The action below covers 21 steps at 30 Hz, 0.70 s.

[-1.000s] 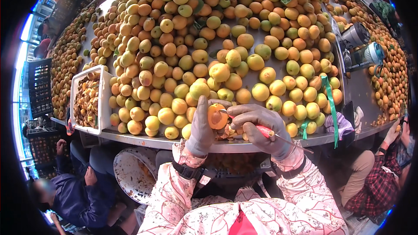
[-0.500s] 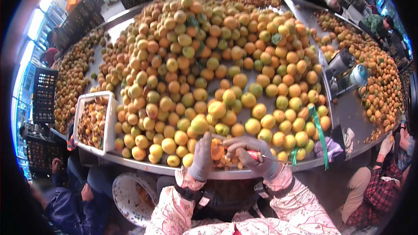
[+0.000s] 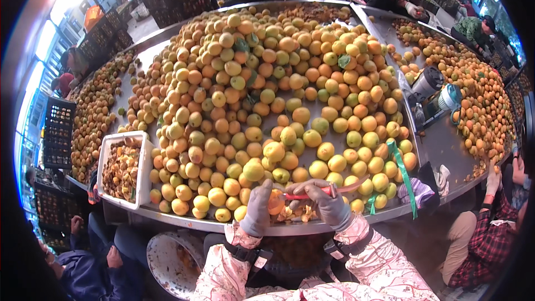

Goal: The person peels a large pile of yellow fruit, likely apricots or peaches, using a small red-handled knife. They hold each fruit in their left hand and carefully remove the skin with the knife in their right hand, dropping the peeled fruit into a container below.

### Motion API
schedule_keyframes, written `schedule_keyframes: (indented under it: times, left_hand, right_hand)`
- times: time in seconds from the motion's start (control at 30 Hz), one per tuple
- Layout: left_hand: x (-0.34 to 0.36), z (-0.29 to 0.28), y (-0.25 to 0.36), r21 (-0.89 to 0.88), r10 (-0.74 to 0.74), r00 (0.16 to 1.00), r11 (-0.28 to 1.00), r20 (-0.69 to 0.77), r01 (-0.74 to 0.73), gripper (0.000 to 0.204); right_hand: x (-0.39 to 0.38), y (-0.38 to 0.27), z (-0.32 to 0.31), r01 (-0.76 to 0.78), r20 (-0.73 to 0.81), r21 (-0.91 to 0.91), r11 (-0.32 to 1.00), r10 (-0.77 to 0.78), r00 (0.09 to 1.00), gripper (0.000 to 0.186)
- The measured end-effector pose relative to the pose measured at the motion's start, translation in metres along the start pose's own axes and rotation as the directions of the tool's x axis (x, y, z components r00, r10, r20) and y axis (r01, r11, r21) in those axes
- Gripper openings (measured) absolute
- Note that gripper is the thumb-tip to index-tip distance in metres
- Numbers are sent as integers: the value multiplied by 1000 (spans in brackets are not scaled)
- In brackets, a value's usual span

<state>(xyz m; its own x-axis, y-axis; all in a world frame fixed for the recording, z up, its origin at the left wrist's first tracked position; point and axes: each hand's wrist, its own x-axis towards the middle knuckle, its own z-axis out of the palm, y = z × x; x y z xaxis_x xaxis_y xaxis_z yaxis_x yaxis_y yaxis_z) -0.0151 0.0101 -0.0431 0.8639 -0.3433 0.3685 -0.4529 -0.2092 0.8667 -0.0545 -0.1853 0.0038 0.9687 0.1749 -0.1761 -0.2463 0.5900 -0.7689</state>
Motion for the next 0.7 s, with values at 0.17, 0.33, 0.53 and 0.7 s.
schedule_keyframes:
  times: [0.17, 0.33, 0.53, 0.7]
  left_hand:
    - [10, 12, 5, -305, -271, 960, 922, -66, 239, 33]
    - [2, 2, 2, 40, -182, 982, 982, -52, 184, 29]
    - [15, 3, 8, -44, -43, 994, 998, -103, 39, 27]
    - [26, 14, 21, 99, -122, 952, 983, -281, 155, 53]
  right_hand:
    - [3, 11, 4, 22, -77, 48, 999, -18, 997, 29]
    - [2, 8, 15, -15, -80, 136, 991, 26, 996, 30]
    - [4, 25, 20, 60, -166, 312, 948, -8, 986, 32]
    - [-2, 32, 30, 54, -269, 412, 910, 65, 961, 30]
